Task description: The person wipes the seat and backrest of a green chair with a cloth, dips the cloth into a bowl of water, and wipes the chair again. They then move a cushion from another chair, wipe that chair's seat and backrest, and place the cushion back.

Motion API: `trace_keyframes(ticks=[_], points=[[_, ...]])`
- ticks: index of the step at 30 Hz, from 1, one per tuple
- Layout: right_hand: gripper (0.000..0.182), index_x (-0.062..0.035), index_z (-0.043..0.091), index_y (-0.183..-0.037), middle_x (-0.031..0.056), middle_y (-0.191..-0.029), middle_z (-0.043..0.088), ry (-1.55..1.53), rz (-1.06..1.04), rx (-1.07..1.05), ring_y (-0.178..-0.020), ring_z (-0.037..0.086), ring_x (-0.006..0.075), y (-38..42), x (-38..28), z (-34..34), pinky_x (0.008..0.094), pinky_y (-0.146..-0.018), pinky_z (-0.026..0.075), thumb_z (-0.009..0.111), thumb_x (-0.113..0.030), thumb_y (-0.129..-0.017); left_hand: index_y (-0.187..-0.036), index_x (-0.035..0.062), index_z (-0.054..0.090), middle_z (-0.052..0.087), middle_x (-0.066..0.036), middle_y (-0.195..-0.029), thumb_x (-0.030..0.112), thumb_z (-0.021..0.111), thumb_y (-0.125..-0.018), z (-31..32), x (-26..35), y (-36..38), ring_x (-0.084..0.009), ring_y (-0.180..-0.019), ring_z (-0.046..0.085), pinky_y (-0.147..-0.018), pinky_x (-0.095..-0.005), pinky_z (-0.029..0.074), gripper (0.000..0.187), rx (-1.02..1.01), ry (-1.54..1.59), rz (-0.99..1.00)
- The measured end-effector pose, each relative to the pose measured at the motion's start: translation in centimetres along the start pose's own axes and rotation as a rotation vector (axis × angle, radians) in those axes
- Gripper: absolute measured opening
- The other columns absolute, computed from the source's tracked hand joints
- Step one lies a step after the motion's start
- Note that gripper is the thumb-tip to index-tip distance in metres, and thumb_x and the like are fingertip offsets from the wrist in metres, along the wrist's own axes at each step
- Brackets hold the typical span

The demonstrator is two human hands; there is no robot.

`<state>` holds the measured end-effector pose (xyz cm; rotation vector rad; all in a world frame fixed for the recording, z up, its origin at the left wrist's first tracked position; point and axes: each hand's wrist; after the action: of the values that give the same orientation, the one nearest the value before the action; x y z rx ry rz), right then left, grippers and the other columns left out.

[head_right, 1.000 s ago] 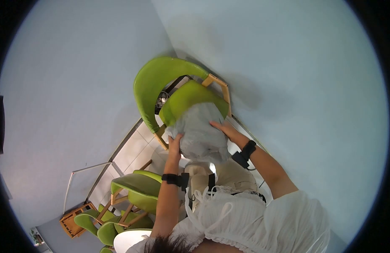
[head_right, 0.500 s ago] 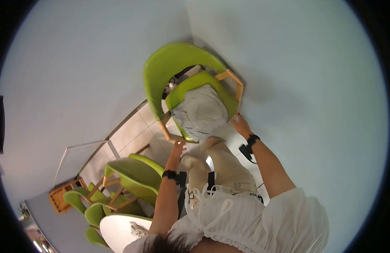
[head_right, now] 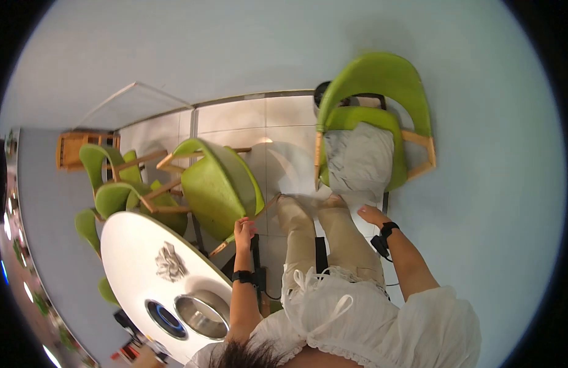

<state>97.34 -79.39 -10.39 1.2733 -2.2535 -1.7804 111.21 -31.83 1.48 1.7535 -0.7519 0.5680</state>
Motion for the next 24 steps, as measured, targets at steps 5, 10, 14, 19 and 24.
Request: trace_keyframes(ticks=[5,10,14,19,24], points=[[0.062,-0.0094,0.051,-0.130,0.0066,-0.115,0.065,-0.185,-0.090,-0.336,-0.084,0.062,0.0184,-1.2,-24.9,-1.2,0.0293,-0.068,0.051,0.059,-0.055,-0.088,-0.115,0.0036,0.055,0.066,-0.007,-0.099,0.011,0.050,-0.094,-3.5,-3.9,0.0,-0.0146,-0.078,0.063,-0.069,-0.0271,0.048,0.022,0.125,0.160,0.087],[0.074,-0.0073,0.040,-0.141,0.0163,-0.122,0.061,-0.211,-0.418,0.073,-0.097,0.062,0.0241,-3.7,-41.0,7.7,0.0349,-0.075,0.052,0.064,-0.051,-0.086,-0.116,0.0088,0.054,0.065,-0.005,-0.101,0.016,0.049,-0.098,-7.3,-2.6,1.3,-0.0121,-0.079,0.063,-0.061,-0.0234,0.043,0.020,0.085,0.361,0.018],[0.058,-0.0039,0.047,-0.134,0.0161,-0.116,0.063,-0.316,-0.407,0.318,-0.098,0.063,0.0259,-6.5,-45.7,13.3,0.0370,-0.083,0.050,0.066,-0.032,-0.087,-0.116,0.0112,0.055,0.064,-0.002,-0.105,0.021,0.051,-0.098,-12.6,0.9,2.6,-0.0126,-0.085,0.063,-0.071,-0.0233,0.044,0.020,0.083,0.474,0.077],[0.041,0.0001,0.054,-0.125,0.0128,-0.110,0.065,-0.470,-0.394,0.381,-0.098,0.063,0.0256,-6.6,-46.4,12.7,0.0362,-0.085,0.047,0.064,-0.015,-0.089,-0.117,0.0073,0.057,0.060,-0.010,-0.110,0.017,0.060,-0.091,-20.6,1.0,2.9,-0.0243,-0.108,0.055,-0.093,-0.0378,0.043,0.028,0.763,0.044,0.329],[0.038,0.0015,0.057,-0.123,0.0129,-0.112,0.065,-0.371,-0.442,0.402,-0.100,0.062,0.0245,-12.4,-46.4,7.9,0.0351,-0.085,0.047,0.065,-0.015,-0.089,-0.139,0.0265,0.048,0.028,-0.017,-0.151,0.035,0.074,-0.076,-28.0,-0.2,2.6,-0.0473,-0.137,0.026,-0.101,-0.0704,0.027,0.069,1.295,-0.592,-0.174]])
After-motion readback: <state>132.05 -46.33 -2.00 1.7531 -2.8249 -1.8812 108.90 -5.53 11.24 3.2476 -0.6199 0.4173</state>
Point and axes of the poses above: each hand's wrist, its own y-axis away from the middle knuckle, its own z-axis out of the palm, x = y × z
